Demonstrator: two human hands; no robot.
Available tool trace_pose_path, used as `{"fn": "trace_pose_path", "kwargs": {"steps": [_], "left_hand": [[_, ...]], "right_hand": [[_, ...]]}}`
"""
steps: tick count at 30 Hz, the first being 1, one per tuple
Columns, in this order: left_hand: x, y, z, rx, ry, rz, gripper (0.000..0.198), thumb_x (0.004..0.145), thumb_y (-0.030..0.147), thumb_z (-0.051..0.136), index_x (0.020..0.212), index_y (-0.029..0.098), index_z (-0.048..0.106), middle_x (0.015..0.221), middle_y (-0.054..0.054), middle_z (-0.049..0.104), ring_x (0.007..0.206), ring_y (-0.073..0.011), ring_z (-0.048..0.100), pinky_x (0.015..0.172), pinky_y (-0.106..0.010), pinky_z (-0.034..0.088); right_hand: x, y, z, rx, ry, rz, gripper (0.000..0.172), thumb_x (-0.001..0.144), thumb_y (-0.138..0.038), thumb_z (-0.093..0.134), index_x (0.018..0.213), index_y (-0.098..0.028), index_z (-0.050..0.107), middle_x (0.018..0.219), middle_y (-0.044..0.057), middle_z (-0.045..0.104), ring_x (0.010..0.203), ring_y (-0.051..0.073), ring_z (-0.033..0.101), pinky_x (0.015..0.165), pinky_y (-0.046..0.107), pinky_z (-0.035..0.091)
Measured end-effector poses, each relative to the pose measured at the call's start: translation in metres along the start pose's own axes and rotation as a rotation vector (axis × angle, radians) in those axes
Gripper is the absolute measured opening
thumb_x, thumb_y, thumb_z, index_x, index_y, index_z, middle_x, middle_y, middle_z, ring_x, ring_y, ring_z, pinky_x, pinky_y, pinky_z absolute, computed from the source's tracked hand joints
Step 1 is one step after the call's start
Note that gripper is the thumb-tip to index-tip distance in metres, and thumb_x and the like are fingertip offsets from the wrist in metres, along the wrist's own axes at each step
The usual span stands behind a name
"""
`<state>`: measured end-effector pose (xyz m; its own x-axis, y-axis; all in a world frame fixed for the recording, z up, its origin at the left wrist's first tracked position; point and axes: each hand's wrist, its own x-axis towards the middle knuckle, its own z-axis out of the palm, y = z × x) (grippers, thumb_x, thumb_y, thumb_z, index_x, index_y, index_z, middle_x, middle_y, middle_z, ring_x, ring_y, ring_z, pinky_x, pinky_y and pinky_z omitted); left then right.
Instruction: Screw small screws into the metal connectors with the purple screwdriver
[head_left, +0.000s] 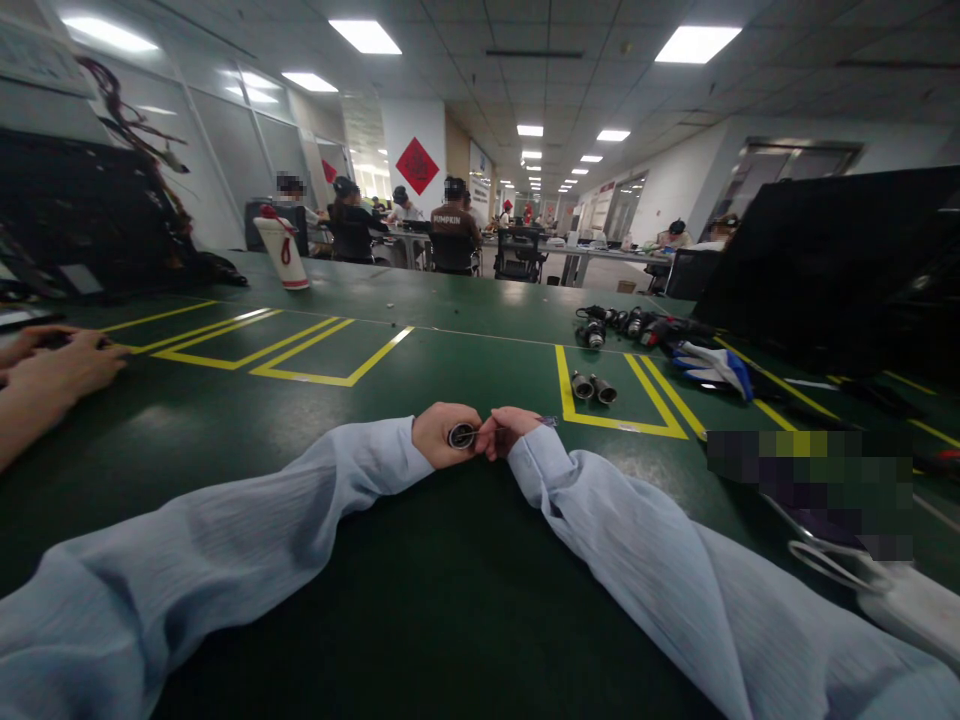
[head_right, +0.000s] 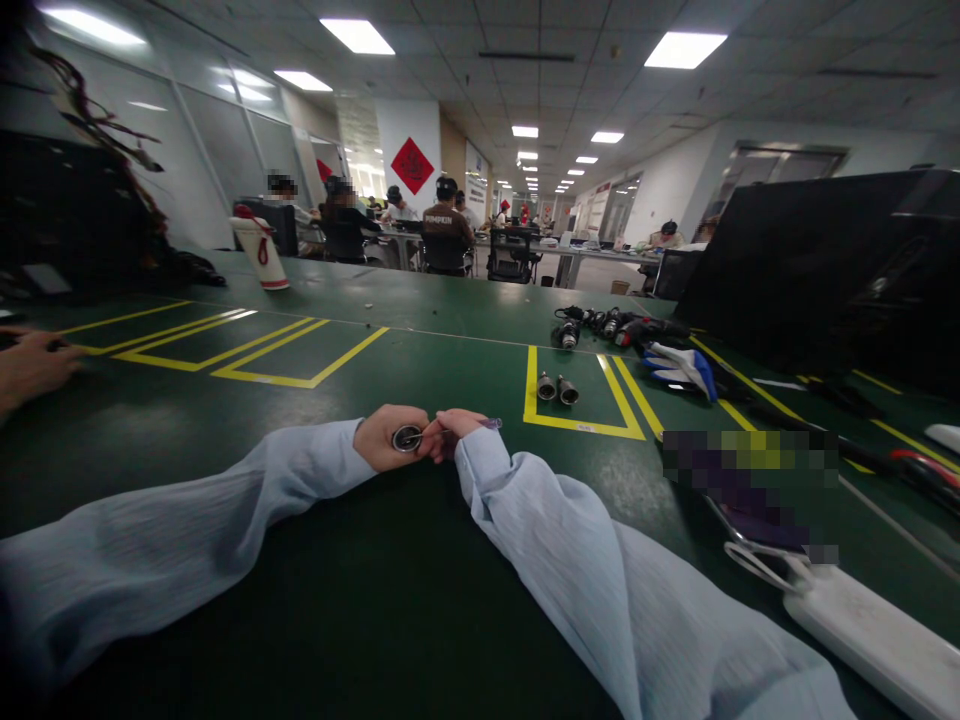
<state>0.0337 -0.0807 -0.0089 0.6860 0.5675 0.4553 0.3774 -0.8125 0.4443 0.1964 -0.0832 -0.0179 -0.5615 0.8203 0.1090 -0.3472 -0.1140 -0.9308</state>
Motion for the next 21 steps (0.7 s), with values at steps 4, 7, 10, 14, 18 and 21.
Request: {"fn": "trace_pose_path", "kwargs": {"steps": [4, 7, 10, 14, 18, 21], "left_hand": [[0.0, 0.0, 0.0, 0.047, 0.021, -0.019, 0.014, 0.068, 0.024, 0.055, 0.061, 0.013, 0.051, 0.059, -0.002, 0.056, 0.054, -0.0093, 0.051, 0.052, -0.019, 0.039], [-0.001, -0.001, 0.001, 0.092, 0.009, -0.032, 0.014, 0.069, 0.024, 0.053, 0.06, 0.013, 0.051, 0.057, 0.0, 0.054, 0.052, -0.008, 0.048, 0.051, -0.018, 0.037], [-0.001, -0.002, 0.001, 0.116, -0.022, -0.015, 0.013, 0.068, 0.023, 0.052, 0.059, 0.014, 0.051, 0.056, 0.0, 0.053, 0.052, -0.0081, 0.047, 0.05, -0.018, 0.037], [-0.001, -0.001, 0.002, 0.105, -0.047, 0.024, 0.015, 0.07, 0.026, 0.051, 0.062, 0.014, 0.052, 0.058, -0.001, 0.054, 0.054, -0.0091, 0.049, 0.052, -0.019, 0.038], [0.0, 0.001, 0.001, 0.089, -0.022, 0.025, 0.017, 0.071, 0.027, 0.052, 0.061, 0.014, 0.051, 0.058, -0.001, 0.054, 0.053, -0.009, 0.049, 0.052, -0.019, 0.038], [0.0, 0.002, 0.001, 0.056, 0.009, 0.014, 0.016, 0.07, 0.026, 0.053, 0.06, 0.013, 0.05, 0.057, -0.001, 0.053, 0.052, -0.0086, 0.049, 0.052, -0.019, 0.038]], "right_hand": [[-0.005, 0.002, 0.005, 0.012, 0.095, -0.055, 0.026, 0.065, -0.037, 0.057, 0.055, -0.013, 0.059, 0.049, 0.002, 0.061, 0.041, 0.009, 0.051, 0.042, 0.021, 0.04], [-0.007, 0.004, 0.01, -0.112, 0.181, -0.114, 0.024, 0.068, -0.035, 0.056, 0.057, -0.014, 0.059, 0.047, 0.001, 0.06, 0.041, 0.008, 0.051, 0.042, 0.019, 0.04], [-0.009, 0.004, 0.011, -0.194, 0.199, -0.155, 0.023, 0.07, -0.032, 0.055, 0.055, -0.014, 0.059, 0.047, 0.0, 0.06, 0.039, 0.007, 0.05, 0.041, 0.019, 0.04], [-0.008, 0.002, 0.006, -0.119, 0.147, -0.094, 0.024, 0.069, -0.032, 0.054, 0.055, -0.013, 0.06, 0.046, 0.001, 0.061, 0.038, 0.009, 0.051, 0.04, 0.021, 0.04], [-0.004, 0.001, 0.0, -0.001, 0.091, -0.011, 0.024, 0.066, -0.033, 0.056, 0.055, -0.012, 0.061, 0.048, 0.002, 0.062, 0.039, 0.009, 0.052, 0.041, 0.021, 0.041], [-0.002, 0.001, 0.0, 0.021, 0.039, -0.017, 0.028, 0.066, -0.037, 0.057, 0.054, -0.012, 0.061, 0.049, 0.004, 0.063, 0.039, 0.009, 0.051, 0.041, 0.022, 0.041]]}}
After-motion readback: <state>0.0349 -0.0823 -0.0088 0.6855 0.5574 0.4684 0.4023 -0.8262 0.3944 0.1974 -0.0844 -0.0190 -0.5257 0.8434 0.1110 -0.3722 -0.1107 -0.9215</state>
